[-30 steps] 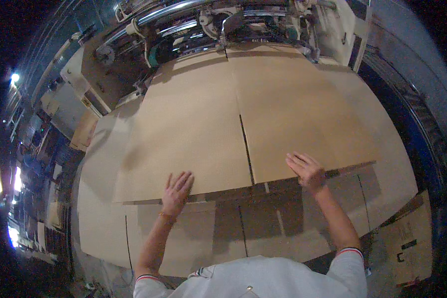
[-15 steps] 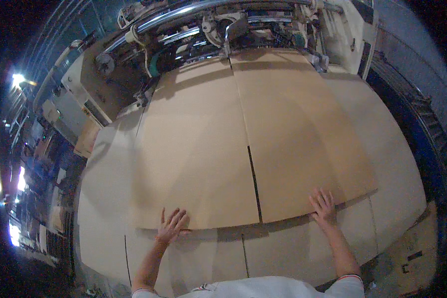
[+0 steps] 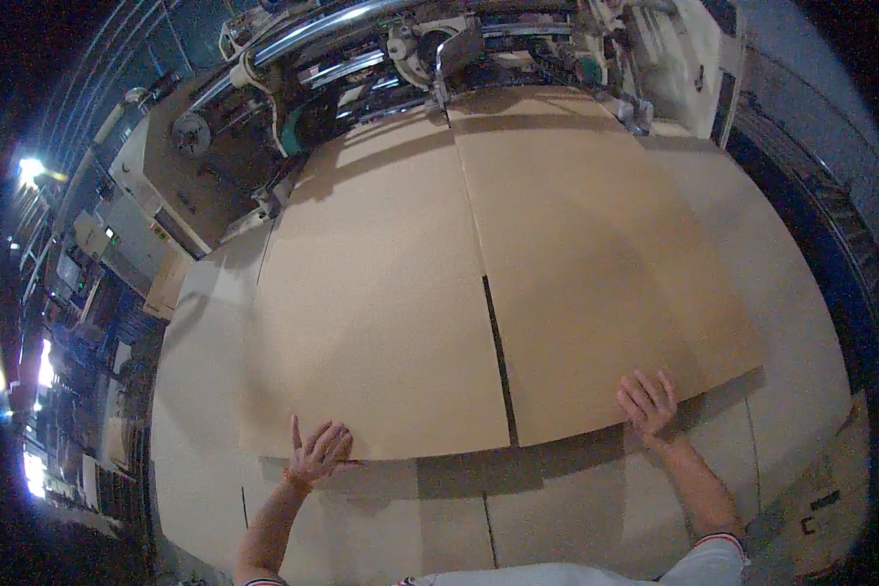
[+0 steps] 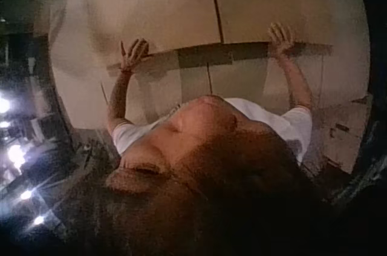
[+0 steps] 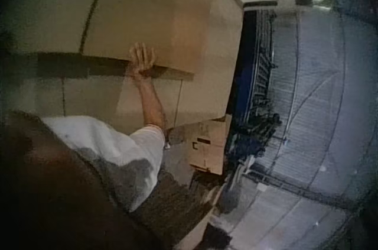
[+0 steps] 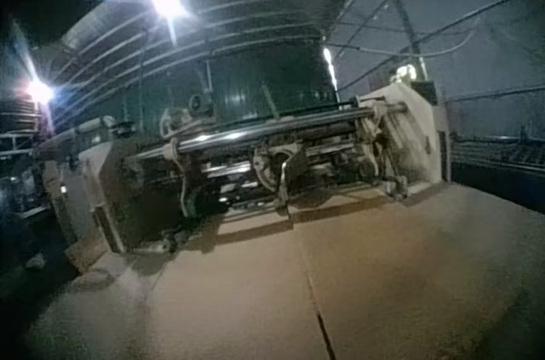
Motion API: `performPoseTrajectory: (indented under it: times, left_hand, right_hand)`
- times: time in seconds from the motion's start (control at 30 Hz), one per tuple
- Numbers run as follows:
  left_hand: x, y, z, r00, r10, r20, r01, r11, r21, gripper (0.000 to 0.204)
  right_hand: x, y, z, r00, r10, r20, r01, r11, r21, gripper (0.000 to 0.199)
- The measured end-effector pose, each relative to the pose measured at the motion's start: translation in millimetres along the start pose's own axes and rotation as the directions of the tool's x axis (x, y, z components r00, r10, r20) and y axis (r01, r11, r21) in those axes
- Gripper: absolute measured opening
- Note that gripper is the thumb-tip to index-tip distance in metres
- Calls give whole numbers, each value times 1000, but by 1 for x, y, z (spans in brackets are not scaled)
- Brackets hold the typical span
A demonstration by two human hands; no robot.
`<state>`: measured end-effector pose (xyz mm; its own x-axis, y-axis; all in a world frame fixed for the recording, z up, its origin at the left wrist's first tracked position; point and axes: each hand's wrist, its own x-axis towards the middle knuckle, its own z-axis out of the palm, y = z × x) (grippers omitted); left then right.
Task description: The person repeatedly picks up large cardboard sheets and feeds them into a machine. The hands lift, align, and place each sheet onto the machine's input area, then retrieve the next sheet from a nearby stack.
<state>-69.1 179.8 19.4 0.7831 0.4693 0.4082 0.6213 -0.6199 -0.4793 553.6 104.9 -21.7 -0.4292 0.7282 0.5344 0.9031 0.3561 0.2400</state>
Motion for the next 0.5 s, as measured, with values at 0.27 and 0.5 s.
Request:
performPoseTrajectory:
  times: [0.27,0.5]
  left_hand:
    - [-2,-24,3,993,22,119,-31,996,80,48]
    - [43,-47,-7,996,-36,85,42,996,-80,32]
  right_hand:
    - [44,-3,-25,987,-62,-150,60,998,-19,29]
    - [45,13,8,999,-45,-19,45,999,19,36]
